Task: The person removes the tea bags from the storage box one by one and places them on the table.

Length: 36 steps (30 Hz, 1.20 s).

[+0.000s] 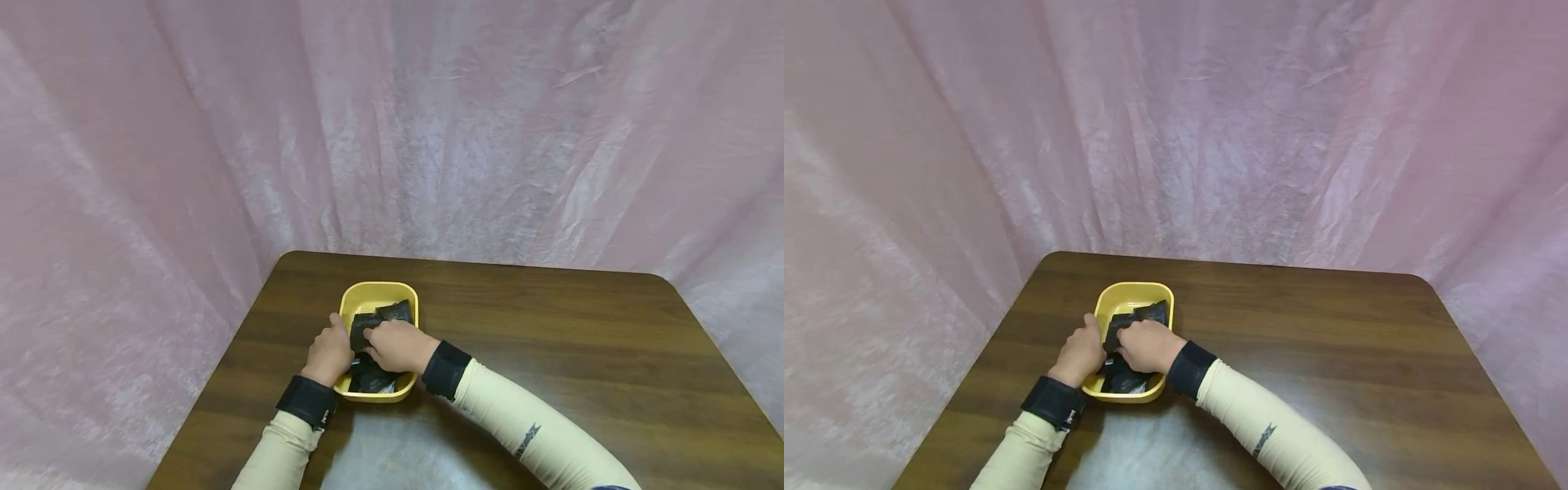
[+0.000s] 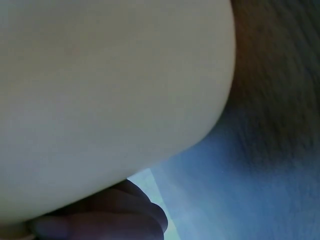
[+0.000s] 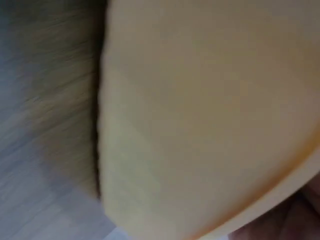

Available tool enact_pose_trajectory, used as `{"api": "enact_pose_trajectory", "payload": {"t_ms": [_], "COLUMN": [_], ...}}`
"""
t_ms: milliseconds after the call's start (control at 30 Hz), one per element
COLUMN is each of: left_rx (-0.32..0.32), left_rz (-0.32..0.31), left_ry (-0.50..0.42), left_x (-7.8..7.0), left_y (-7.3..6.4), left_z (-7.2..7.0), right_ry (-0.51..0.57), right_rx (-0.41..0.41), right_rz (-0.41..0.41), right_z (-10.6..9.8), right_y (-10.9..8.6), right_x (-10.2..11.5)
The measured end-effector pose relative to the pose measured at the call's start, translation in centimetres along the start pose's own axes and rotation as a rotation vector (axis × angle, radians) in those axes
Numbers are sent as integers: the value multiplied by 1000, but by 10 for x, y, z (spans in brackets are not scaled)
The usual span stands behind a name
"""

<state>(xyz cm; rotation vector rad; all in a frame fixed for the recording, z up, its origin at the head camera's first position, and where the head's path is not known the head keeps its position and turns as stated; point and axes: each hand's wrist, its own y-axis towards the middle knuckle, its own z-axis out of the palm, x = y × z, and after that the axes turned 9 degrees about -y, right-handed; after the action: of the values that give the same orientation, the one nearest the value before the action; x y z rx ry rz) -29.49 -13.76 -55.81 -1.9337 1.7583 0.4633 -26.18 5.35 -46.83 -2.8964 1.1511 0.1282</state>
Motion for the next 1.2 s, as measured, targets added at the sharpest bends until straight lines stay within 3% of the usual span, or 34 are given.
{"api": "enact_pose_trajectory", "payload": {"t_ms": [133, 267, 467, 567, 733, 833, 933, 1100, 1200], "left_rx": [8, 3, -37, -48, -31, -31, -36, -43, -66], "left_rz": [-36, -26, 27, 33, 17, 10, 7, 3, 26], "left_ry": [-2, -6, 12, 21, 28, 26, 16, 15, 18], "left_x": [-7, -7, 3, 5, -2, -11, -19, -25, -19], "left_y": [-5, -5, 3, 3, -4, -12, -18, -26, -22], "left_z": [-5, -4, 4, 6, 1, -7, -12, -19, -13], "right_ry": [-91, -150, -97, -49, -82, -91, -91, -70, -73], "right_rx": [-54, -84, -168, -301, -617, -699, -651, -460, -336], "right_rz": [6, 23, 63, 82, 126, 197, 303, 452, 498], "right_z": [2, 4, 1, -4, -17, -22, -21, -7, 6], "right_y": [-7, -12, -16, -24, -45, -58, -73, -95, -103], "right_x": [-2, -3, -10, -17, -43, -68, -97, -142, -163]}}
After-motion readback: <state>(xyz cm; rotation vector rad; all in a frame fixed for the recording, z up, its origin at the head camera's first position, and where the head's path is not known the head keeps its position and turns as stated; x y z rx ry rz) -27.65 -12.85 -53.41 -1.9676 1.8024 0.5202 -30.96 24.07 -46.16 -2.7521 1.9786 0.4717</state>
